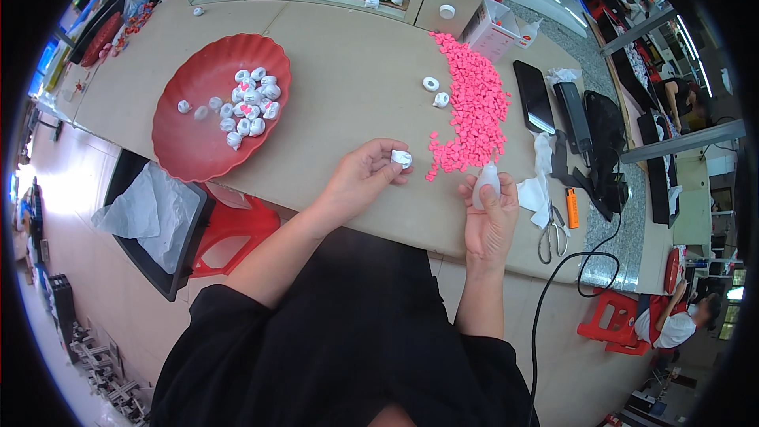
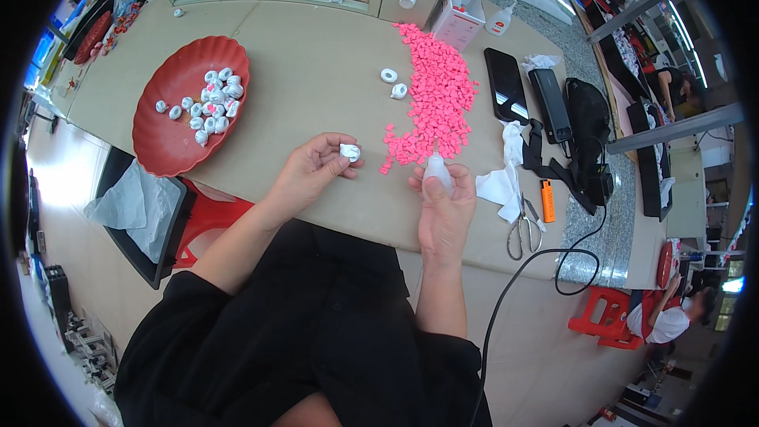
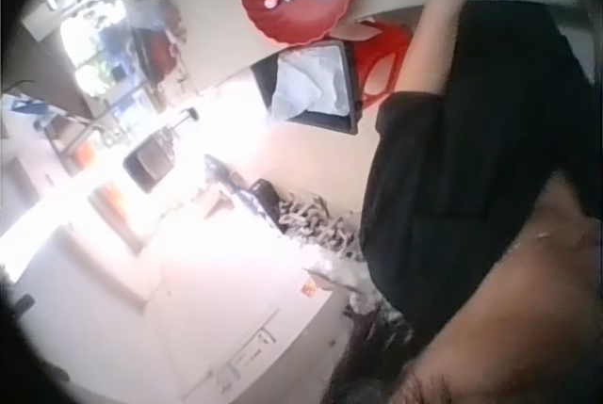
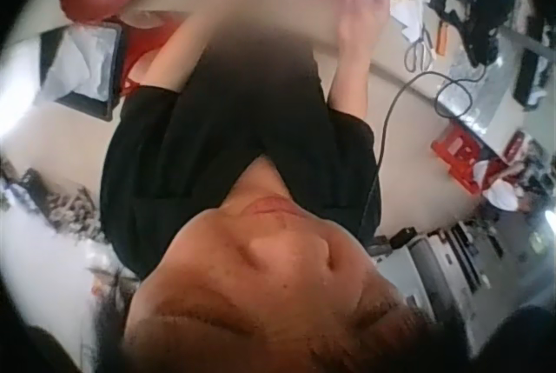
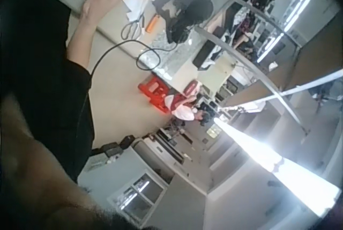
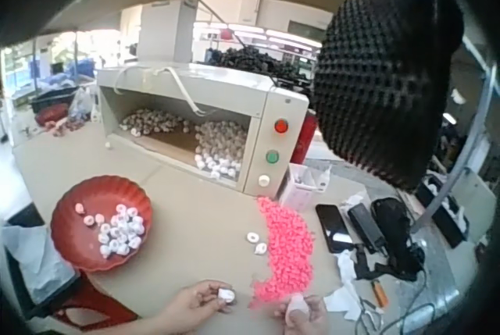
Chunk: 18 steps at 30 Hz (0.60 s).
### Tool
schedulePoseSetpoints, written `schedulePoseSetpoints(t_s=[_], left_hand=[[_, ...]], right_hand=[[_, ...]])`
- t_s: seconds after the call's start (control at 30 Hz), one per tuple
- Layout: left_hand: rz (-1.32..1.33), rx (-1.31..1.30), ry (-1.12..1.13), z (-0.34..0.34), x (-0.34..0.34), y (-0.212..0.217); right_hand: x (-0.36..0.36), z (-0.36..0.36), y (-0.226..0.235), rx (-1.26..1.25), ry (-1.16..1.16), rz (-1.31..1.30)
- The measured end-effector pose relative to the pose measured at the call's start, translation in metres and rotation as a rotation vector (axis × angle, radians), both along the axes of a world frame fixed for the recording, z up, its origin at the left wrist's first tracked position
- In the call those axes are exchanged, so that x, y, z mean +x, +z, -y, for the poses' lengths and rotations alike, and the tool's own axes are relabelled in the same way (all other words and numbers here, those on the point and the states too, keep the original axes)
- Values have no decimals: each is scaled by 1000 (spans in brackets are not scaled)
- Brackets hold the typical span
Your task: The person applies a pink substance from a small squeeze bottle onto white spherical objects. They hold each object in their left hand and carefully apply the substance with their right hand, then place the finished items into a red bowl on the table.
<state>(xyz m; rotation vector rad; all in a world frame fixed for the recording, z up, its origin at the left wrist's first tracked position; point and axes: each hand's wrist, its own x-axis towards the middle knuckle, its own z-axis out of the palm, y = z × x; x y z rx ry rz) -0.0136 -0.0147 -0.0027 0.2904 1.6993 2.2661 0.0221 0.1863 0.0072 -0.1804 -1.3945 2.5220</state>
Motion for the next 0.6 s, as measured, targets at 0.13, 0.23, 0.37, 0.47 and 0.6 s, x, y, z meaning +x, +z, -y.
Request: schedulePoseSetpoints(t_s=[0.13,0.23,0.37,0.47,0.6], left_hand=[[19,4,24,3,2,3],[31,44,36,5,1,2],[42,95,52,6,0,0],[50,103,60,6,1,-2],[55,106,53,7,0,-2]], right_hand=[[-1,-11,18,337,99,8],[-4,-17,24,545,167,67],[-7,-12,12,752,178,-32],[-16,-1,10,1251,131,-194],[-27,-3,10,1405,225,-170]])
